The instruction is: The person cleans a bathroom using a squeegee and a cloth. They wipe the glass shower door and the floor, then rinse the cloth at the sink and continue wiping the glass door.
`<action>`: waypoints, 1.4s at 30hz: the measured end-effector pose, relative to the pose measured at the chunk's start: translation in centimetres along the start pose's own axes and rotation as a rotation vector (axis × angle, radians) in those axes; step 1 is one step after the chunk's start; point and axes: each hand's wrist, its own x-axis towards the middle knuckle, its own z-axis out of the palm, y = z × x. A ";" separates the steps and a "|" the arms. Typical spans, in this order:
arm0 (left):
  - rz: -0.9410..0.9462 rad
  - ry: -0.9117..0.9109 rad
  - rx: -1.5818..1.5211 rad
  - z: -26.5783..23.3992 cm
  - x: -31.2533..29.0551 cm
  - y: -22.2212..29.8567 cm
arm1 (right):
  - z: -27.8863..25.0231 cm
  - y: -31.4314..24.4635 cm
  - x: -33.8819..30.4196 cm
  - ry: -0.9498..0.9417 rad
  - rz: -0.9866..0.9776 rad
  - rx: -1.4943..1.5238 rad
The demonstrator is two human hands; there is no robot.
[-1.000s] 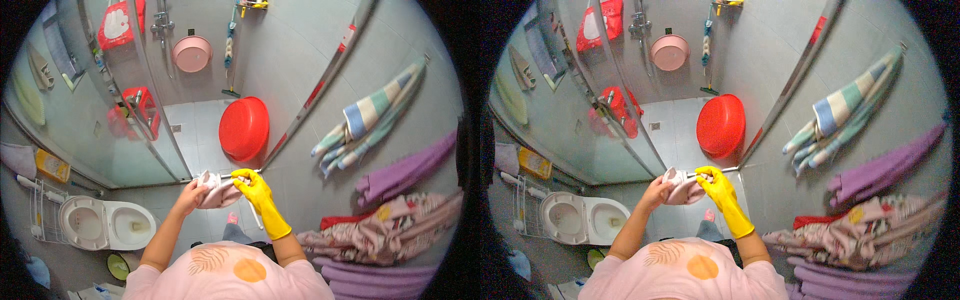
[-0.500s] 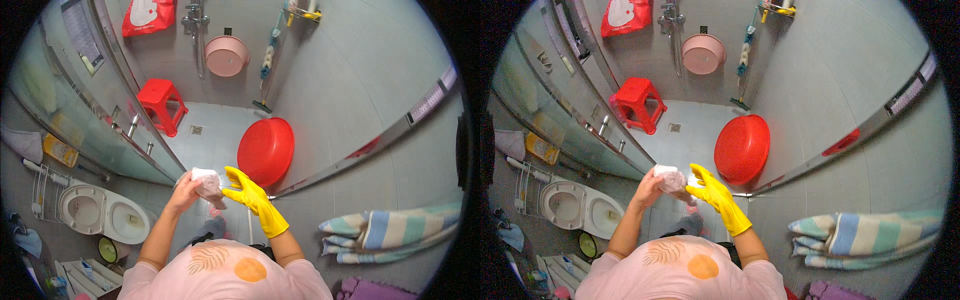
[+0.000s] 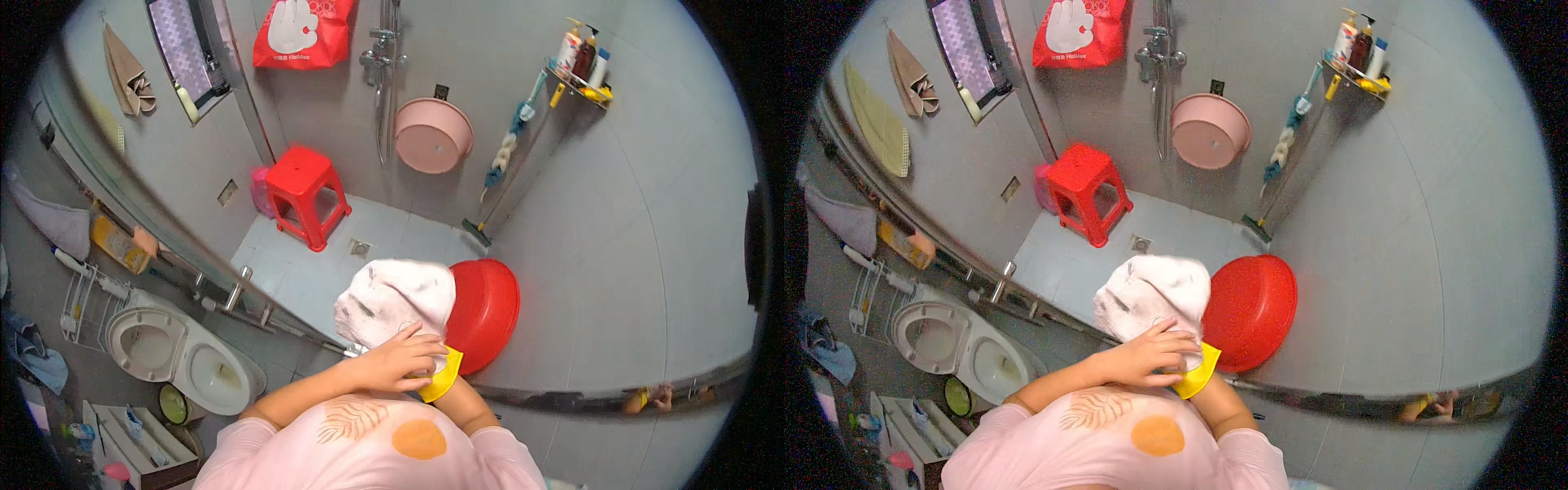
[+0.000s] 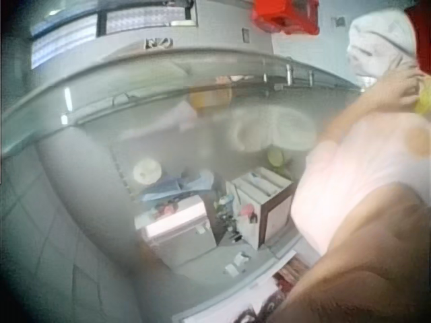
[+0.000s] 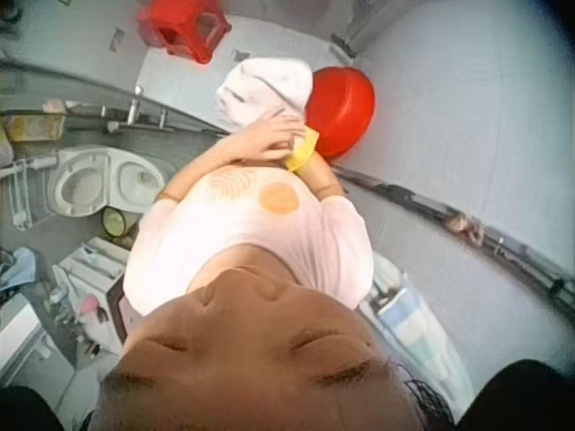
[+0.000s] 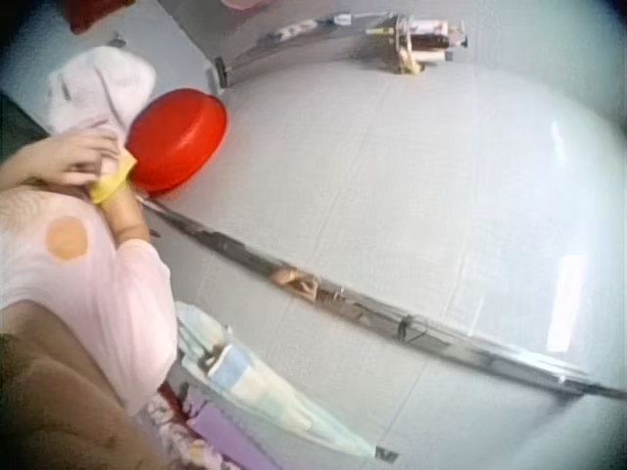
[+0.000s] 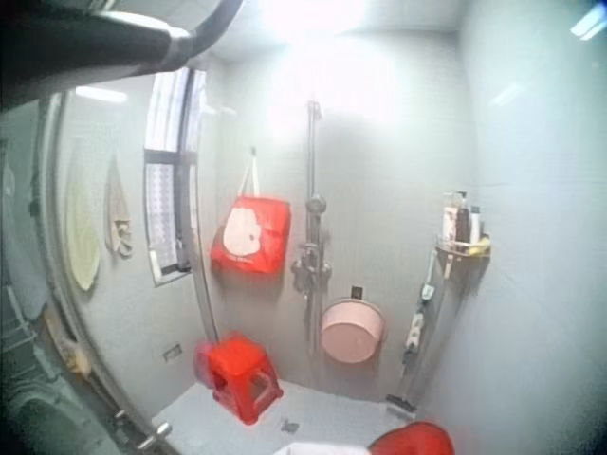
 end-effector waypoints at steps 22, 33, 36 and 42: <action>-0.359 1.421 -1.669 -12.5 0.9 -23.5 | -20.0 0.1 31.4 -0.632 0.805 0.125; -0.668 1.567 -1.468 -17.7 -2.0 -32.6 | -15.6 -0.4 43.3 -0.725 0.616 0.305; -0.861 1.562 -1.182 -20.2 -2.7 -35.3 | -17.0 2.7 47.5 -0.635 0.519 0.013; -1.136 1.538 -1.006 -24.7 -7.7 -39.3 | -16.6 -0.9 55.6 -0.216 0.635 -0.379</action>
